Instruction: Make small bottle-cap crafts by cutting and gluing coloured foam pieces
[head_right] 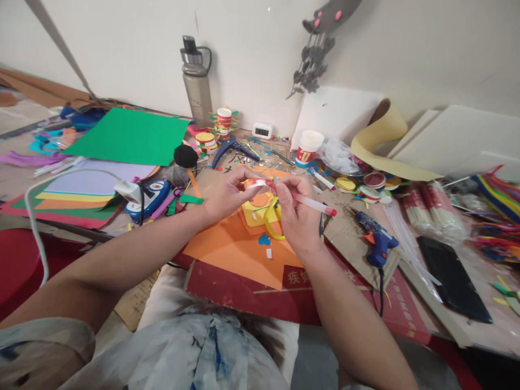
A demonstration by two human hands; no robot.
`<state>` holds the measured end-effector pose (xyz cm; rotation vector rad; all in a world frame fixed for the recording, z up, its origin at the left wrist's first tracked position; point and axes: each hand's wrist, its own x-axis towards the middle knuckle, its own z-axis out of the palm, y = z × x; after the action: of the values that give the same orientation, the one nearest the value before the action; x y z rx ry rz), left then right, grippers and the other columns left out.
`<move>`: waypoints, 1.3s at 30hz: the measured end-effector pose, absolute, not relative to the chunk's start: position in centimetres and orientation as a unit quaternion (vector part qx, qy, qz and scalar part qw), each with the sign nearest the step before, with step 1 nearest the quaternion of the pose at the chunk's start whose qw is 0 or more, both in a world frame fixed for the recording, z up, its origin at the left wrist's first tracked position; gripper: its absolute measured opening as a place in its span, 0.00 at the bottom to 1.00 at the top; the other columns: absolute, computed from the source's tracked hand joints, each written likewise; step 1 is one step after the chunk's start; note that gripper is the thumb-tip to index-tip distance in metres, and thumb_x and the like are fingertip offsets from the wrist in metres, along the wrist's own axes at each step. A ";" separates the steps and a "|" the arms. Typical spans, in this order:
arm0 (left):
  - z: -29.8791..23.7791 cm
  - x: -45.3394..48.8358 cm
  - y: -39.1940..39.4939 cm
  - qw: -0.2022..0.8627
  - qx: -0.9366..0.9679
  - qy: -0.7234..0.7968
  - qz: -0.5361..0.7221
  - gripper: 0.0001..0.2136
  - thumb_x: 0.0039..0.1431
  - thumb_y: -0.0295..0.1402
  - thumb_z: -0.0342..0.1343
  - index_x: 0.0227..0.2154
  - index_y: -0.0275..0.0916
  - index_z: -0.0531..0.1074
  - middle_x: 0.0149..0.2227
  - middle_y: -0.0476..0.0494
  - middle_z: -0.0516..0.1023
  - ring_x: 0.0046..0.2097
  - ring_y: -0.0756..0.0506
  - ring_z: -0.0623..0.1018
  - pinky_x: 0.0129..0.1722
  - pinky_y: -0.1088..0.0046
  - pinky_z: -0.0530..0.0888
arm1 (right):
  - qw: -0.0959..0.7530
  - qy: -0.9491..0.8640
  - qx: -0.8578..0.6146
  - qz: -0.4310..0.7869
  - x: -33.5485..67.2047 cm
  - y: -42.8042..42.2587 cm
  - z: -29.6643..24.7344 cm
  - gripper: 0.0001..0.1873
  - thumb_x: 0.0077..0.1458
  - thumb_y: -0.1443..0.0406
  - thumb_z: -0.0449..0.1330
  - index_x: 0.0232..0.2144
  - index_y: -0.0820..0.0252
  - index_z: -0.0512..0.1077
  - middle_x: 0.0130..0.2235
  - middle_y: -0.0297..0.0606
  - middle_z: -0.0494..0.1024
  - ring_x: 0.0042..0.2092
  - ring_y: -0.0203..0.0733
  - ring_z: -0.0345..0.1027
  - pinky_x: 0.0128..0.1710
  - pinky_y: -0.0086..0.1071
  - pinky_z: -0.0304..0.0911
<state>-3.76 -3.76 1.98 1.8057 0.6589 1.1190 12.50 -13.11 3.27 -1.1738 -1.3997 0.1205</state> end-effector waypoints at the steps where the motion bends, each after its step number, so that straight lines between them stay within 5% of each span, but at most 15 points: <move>1: 2.0 -3.8 -3.8 0.442 0.728 0.268 0.449 0.07 0.64 0.38 0.68 0.33 0.42 0.80 0.38 0.45 0.82 0.39 0.49 0.76 0.39 0.74 0.72 | 0.611 -0.605 -0.507 0.051 12.5 -13.1 3.2 0.22 0.70 0.41 0.57 0.38 0.50 0.72 0.34 0.36 0.80 0.37 0.44 0.76 0.40 0.41 0.72; 39: 1.0 -3.5 -3.2 0.438 0.735 0.246 0.456 0.06 0.63 0.37 0.68 0.36 0.41 0.81 0.40 0.44 0.84 0.40 0.50 0.79 0.40 0.74 0.75 | 0.579 -0.619 -0.531 -0.006 12.9 -12.8 2.2 0.19 0.72 0.45 0.58 0.39 0.52 0.73 0.36 0.36 0.81 0.38 0.43 0.75 0.39 0.40 0.70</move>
<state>-3.47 -3.20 0.99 1.8273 0.6104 1.1328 12.93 -12.80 2.18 -1.2413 -1.4486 -0.0137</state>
